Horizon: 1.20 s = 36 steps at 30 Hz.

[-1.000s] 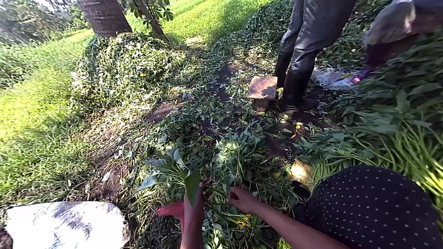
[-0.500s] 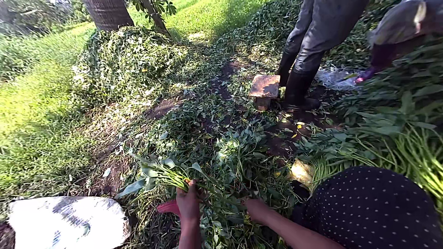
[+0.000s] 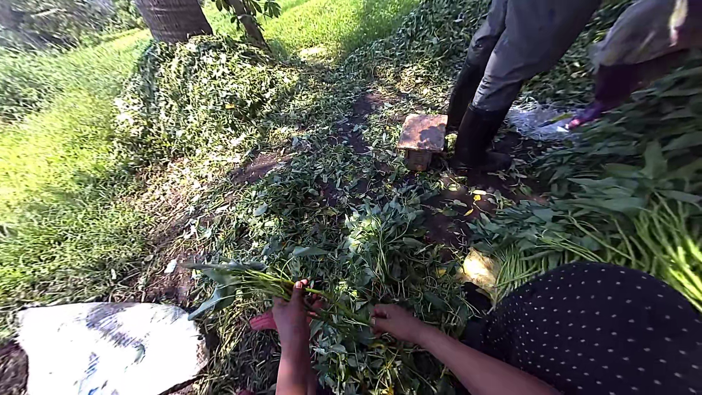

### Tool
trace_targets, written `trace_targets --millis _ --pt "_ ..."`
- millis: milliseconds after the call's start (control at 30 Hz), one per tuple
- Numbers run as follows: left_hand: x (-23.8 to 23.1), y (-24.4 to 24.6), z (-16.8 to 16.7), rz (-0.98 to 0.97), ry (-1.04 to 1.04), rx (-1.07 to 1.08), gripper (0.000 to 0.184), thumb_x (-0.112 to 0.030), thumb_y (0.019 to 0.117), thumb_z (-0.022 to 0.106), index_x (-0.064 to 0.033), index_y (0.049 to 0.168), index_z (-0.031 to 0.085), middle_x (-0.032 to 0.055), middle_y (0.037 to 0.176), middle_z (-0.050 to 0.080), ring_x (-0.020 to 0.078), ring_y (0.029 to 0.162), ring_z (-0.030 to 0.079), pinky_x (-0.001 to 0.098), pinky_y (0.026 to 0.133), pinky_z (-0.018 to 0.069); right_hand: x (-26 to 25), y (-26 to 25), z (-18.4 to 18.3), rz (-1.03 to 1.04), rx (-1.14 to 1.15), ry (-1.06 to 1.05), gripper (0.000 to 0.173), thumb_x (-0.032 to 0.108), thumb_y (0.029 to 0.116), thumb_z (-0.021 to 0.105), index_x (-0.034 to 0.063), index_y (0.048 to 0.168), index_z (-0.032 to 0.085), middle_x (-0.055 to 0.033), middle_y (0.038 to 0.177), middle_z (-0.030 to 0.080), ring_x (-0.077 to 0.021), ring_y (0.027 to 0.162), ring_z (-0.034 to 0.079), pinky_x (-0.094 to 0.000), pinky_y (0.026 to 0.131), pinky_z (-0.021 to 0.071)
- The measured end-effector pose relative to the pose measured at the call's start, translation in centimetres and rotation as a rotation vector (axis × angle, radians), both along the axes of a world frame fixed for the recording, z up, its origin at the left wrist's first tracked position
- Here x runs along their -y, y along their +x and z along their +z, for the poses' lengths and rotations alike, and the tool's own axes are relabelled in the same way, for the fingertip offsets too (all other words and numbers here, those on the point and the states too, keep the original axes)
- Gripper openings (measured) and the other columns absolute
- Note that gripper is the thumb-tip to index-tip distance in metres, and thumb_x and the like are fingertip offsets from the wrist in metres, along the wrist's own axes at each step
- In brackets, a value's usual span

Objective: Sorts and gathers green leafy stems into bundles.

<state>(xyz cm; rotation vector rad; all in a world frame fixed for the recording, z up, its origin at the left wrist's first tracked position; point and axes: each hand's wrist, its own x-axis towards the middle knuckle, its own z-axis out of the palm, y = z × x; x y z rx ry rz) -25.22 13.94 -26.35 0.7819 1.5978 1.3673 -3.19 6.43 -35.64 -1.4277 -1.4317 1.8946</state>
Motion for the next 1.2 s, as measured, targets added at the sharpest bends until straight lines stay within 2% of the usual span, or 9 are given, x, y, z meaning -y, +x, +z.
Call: trace_targets --millis 400,567,700,800,900,1000,1067,1133,1200 --pt "0.1 1.0 0.8 -0.049 -0.009 -0.031 0.030 -0.003 0.1017 0.060 0.0049 0.128 0.048 0.0162 0.096 0.067 0.0200 0.073 0.070 0.0345 0.059 0.0613 0.3 -0.9 1.5 0.273 0.415 0.312 0.034 0.022 0.1043 0.048 0.0006 0.123 0.066 -0.0250 0.111 0.070 -0.0426 0.108 0.067 -0.0636 0.094 0.0503" --pt "0.0 1.5 1.5 -0.002 0.000 0.005 0.027 -0.005 0.1036 0.057 0.0043 0.127 0.048 0.0161 0.097 0.067 0.0206 0.074 0.071 0.0365 0.061 0.0622 -0.1 -0.6 0.1 -0.171 0.169 -0.156 0.038 0.024 0.1094 0.036 -0.0005 0.127 0.059 -0.0172 0.106 0.069 -0.0278 0.089 0.072 -0.0472 0.085 0.0586" --pt "-0.7 -0.9 0.8 0.067 0.060 0.001 0.028 -0.004 0.1038 0.057 0.0047 0.128 0.048 0.0167 0.099 0.067 0.0214 0.075 0.070 0.0370 0.061 0.0613 0.3 0.2 0.6 -0.070 0.011 -0.148 0.035 0.019 0.1091 0.038 0.0009 0.130 0.059 -0.0129 0.107 0.072 -0.0195 0.086 0.071 -0.0389 0.083 0.0573" --pt "-1.2 -2.0 0.2 0.121 0.061 -0.022 0.025 -0.005 0.1041 0.057 0.0044 0.125 0.048 0.0152 0.096 0.068 0.0191 0.070 0.068 0.0353 0.057 0.0585 0.9 0.2 2.5 0.163 0.037 -0.019 0.041 0.019 0.1093 0.038 0.0014 0.139 0.059 -0.0165 0.117 0.069 -0.0244 0.098 0.066 -0.0450 0.093 0.0510" --pt "-1.4 -1.8 -0.3 0.153 0.070 0.001 0.023 -0.002 0.1033 0.056 0.0058 0.123 0.048 0.0136 0.090 0.066 0.0177 0.069 0.067 0.0328 0.058 0.0579 1.4 -0.6 3.2 0.278 0.265 0.171 0.040 0.021 0.1090 0.040 -0.0022 0.131 0.065 -0.0238 0.125 0.066 -0.0367 0.116 0.063 -0.0551 0.103 0.0474" --pt "-1.1 0.2 0.0 0.174 0.029 0.147 0.023 0.000 0.1047 0.051 0.0055 0.125 0.042 0.0142 0.085 0.064 0.0201 0.066 0.070 0.0358 0.059 0.0625 0.0 -0.1 3.2 0.135 0.541 0.058 0.044 0.024 0.1095 0.036 -0.0024 0.135 0.059 -0.0257 0.138 0.059 -0.0408 0.130 0.057 -0.0603 0.108 0.0447" --pt "-0.8 1.4 -0.5 0.168 -0.002 0.215 0.025 0.000 0.1053 0.050 0.0055 0.128 0.040 0.0140 0.084 0.062 0.0201 0.063 0.068 0.0357 0.058 0.0625 -1.9 1.5 2.7 -0.199 0.433 -0.151 0.045 0.025 0.1117 0.031 -0.0022 0.135 0.058 -0.0230 0.129 0.062 -0.0335 0.116 0.062 -0.0527 0.100 0.0482" --pt "-1.0 1.7 -1.3 0.188 -0.007 0.250 0.027 0.000 0.1055 0.050 0.0053 0.130 0.039 0.0143 0.085 0.062 0.0206 0.062 0.068 0.0359 0.058 0.0625 -3.0 2.1 2.9 -0.501 0.222 -0.284 0.039 0.024 0.1127 0.031 -0.0005 0.125 0.058 -0.0123 0.098 0.053 -0.0214 0.077 0.051 -0.0390 0.071 0.0462" --pt "-1.4 1.5 -1.7 0.243 0.007 0.280 0.023 0.001 0.1050 0.050 0.0048 0.126 0.041 0.0142 0.083 0.062 0.0204 0.062 0.068 0.0358 0.056 0.0622 -3.3 1.4 2.9 -0.705 0.058 -0.402 0.030 0.023 0.1117 0.036 0.0037 0.110 0.059 -0.0023 0.079 0.044 -0.0133 0.059 0.042 -0.0298 0.056 0.0428"
